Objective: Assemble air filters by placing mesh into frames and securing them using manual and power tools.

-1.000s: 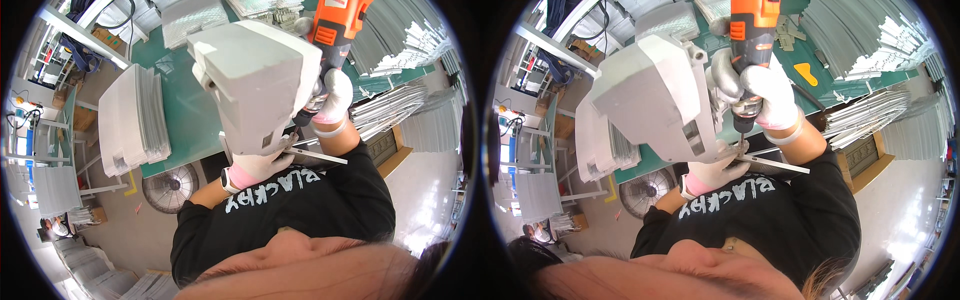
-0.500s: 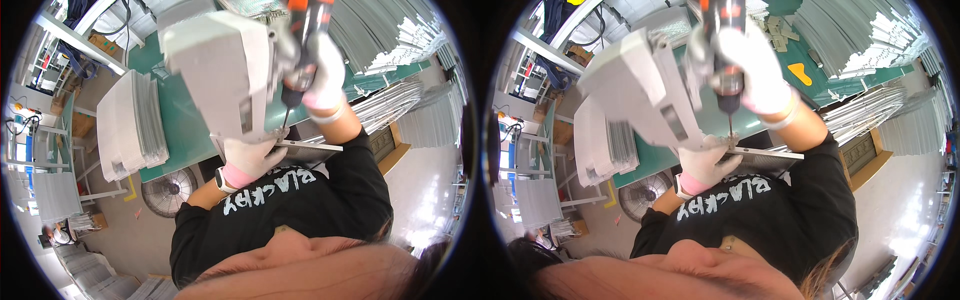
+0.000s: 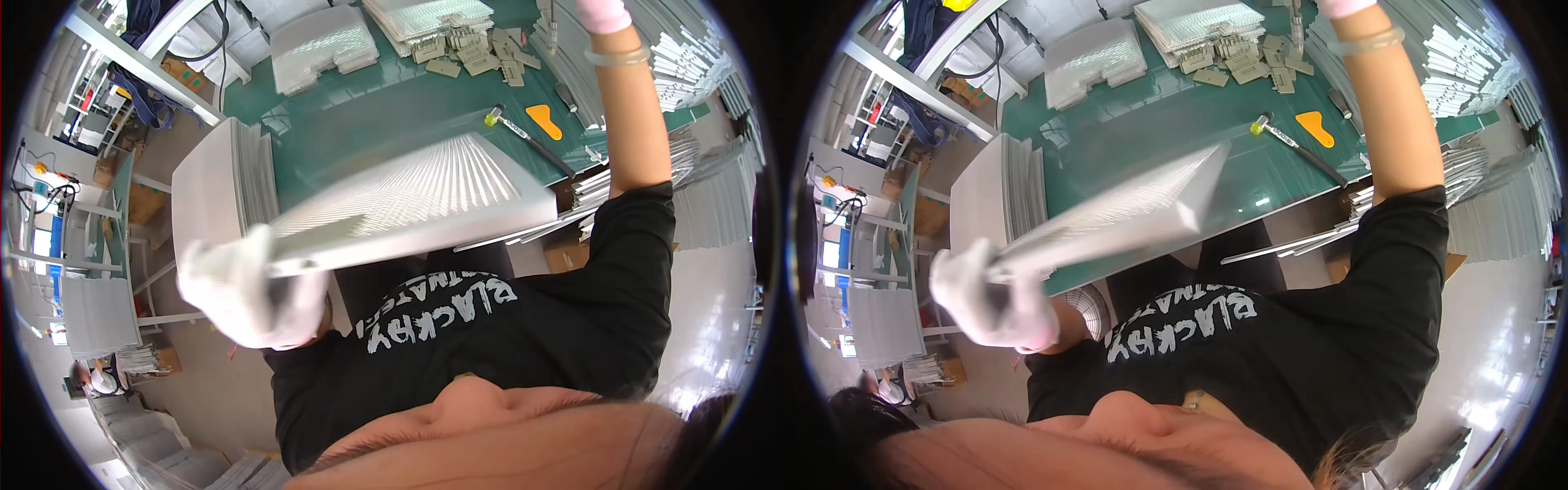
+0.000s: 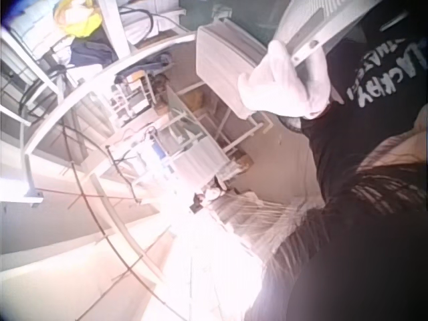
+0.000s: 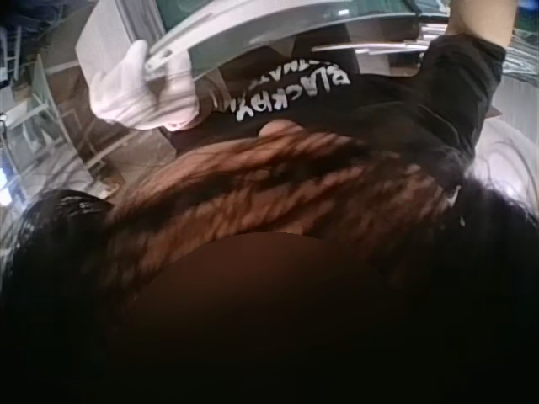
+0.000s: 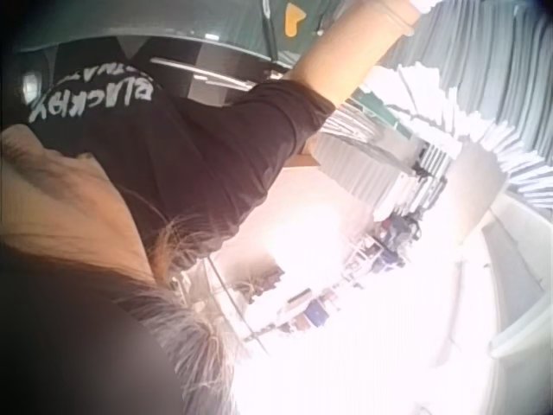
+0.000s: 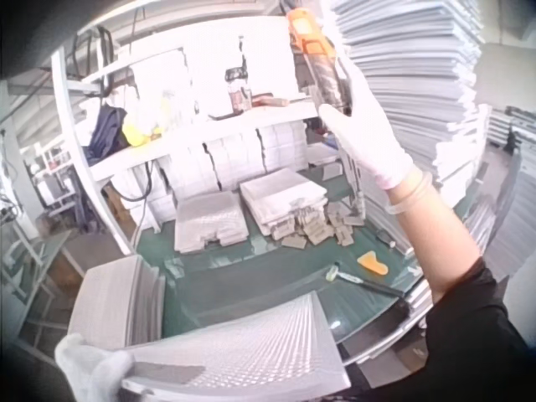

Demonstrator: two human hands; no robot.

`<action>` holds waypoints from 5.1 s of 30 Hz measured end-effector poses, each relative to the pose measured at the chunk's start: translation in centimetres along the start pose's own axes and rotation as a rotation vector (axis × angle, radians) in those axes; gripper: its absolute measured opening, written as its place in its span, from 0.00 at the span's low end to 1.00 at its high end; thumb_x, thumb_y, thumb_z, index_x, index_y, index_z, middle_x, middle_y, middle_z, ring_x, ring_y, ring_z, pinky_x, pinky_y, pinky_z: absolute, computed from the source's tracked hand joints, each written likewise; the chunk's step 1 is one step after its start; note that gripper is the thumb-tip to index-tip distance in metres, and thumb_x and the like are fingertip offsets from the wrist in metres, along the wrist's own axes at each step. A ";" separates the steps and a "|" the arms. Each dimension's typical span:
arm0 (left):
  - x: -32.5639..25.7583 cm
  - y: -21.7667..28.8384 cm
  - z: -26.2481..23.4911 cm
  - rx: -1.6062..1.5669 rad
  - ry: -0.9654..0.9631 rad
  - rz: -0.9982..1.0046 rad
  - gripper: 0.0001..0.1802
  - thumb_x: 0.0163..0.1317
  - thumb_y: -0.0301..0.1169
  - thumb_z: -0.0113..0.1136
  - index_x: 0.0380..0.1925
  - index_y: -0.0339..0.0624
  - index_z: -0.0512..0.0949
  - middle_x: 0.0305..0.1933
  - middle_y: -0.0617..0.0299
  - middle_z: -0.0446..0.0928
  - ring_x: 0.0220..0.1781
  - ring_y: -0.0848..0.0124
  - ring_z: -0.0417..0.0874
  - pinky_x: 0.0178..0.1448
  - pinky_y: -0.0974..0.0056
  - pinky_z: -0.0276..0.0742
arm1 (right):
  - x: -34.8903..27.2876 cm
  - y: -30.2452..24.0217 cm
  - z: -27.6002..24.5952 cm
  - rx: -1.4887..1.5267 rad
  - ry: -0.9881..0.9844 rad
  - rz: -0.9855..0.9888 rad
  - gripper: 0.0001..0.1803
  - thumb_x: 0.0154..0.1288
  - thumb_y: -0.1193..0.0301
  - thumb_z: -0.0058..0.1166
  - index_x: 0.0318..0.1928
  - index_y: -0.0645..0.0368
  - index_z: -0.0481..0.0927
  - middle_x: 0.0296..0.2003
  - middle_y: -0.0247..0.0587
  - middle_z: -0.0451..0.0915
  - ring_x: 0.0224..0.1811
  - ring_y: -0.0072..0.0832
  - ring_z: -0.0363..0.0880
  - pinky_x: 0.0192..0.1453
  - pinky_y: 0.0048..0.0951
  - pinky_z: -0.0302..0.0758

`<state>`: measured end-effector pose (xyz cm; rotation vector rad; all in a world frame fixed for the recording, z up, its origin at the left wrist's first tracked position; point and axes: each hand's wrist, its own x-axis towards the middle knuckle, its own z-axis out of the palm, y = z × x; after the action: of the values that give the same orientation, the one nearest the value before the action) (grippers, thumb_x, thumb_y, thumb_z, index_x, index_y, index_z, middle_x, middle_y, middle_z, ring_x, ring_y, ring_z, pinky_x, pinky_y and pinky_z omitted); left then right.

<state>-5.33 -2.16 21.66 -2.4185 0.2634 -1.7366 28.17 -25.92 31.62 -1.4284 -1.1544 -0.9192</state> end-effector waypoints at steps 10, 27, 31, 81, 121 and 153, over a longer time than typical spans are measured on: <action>-9.4 6.0 1.9 -0.397 -0.691 -0.090 0.24 0.38 0.38 0.76 0.35 0.44 0.76 0.30 0.65 0.75 0.30 0.62 0.76 0.37 0.56 0.70 | -16.7 4.0 -0.8 -0.323 -0.153 0.143 0.25 0.61 0.75 0.59 0.60 0.62 0.74 0.49 0.48 0.78 0.54 0.41 0.77 0.62 0.34 0.71; -18.8 6.6 8.7 -0.467 -0.879 -0.198 0.29 0.41 0.34 0.71 0.49 0.45 0.79 0.55 0.53 0.75 0.60 0.53 0.73 0.64 0.46 0.68 | -31.2 4.8 1.2 -0.371 -0.788 0.842 0.31 0.67 0.67 0.50 0.69 0.61 0.60 0.52 0.65 0.77 0.54 0.57 0.76 0.57 0.48 0.74; -20.8 7.7 9.4 -0.471 -1.017 -0.240 0.32 0.50 0.35 0.68 0.59 0.48 0.74 0.64 0.53 0.71 0.68 0.50 0.67 0.73 0.44 0.58 | -29.1 3.4 9.3 -0.156 -0.887 0.635 0.31 0.67 0.70 0.48 0.70 0.58 0.61 0.61 0.59 0.72 0.62 0.48 0.74 0.65 0.40 0.71; -4.7 1.2 7.2 -0.158 0.395 0.015 0.23 0.53 0.34 0.67 0.49 0.38 0.78 0.52 0.48 0.77 0.51 0.57 0.78 0.56 0.51 0.68 | -21.9 -9.8 -4.6 -0.123 -0.364 0.496 0.15 0.64 0.79 0.55 0.51 0.64 0.78 0.39 0.42 0.84 0.36 0.26 0.82 0.42 0.27 0.77; -4.6 1.9 8.9 -2.030 0.101 -0.590 0.39 0.62 0.41 0.63 0.70 0.44 0.59 0.76 0.46 0.54 0.77 0.51 0.55 0.78 0.45 0.55 | -30.1 -1.4 -0.4 0.284 -0.202 0.894 0.30 0.73 0.69 0.49 0.70 0.69 0.59 0.63 0.45 0.68 0.66 0.28 0.64 0.70 0.29 0.61; -0.6 3.3 21.4 -0.425 -0.108 -0.076 0.43 0.41 0.44 0.74 0.57 0.37 0.71 0.32 0.57 0.71 0.38 0.58 0.74 0.64 0.47 0.64 | -16.9 -12.9 -9.9 0.270 -0.426 0.618 0.32 0.75 0.68 0.43 0.74 0.65 0.53 0.32 0.35 0.71 0.22 0.15 0.63 0.27 0.17 0.64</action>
<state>14.57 -4.78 13.63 -2.8381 0.5875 -1.7152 11.92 -38.66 20.38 -1.6535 -0.9902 -0.0246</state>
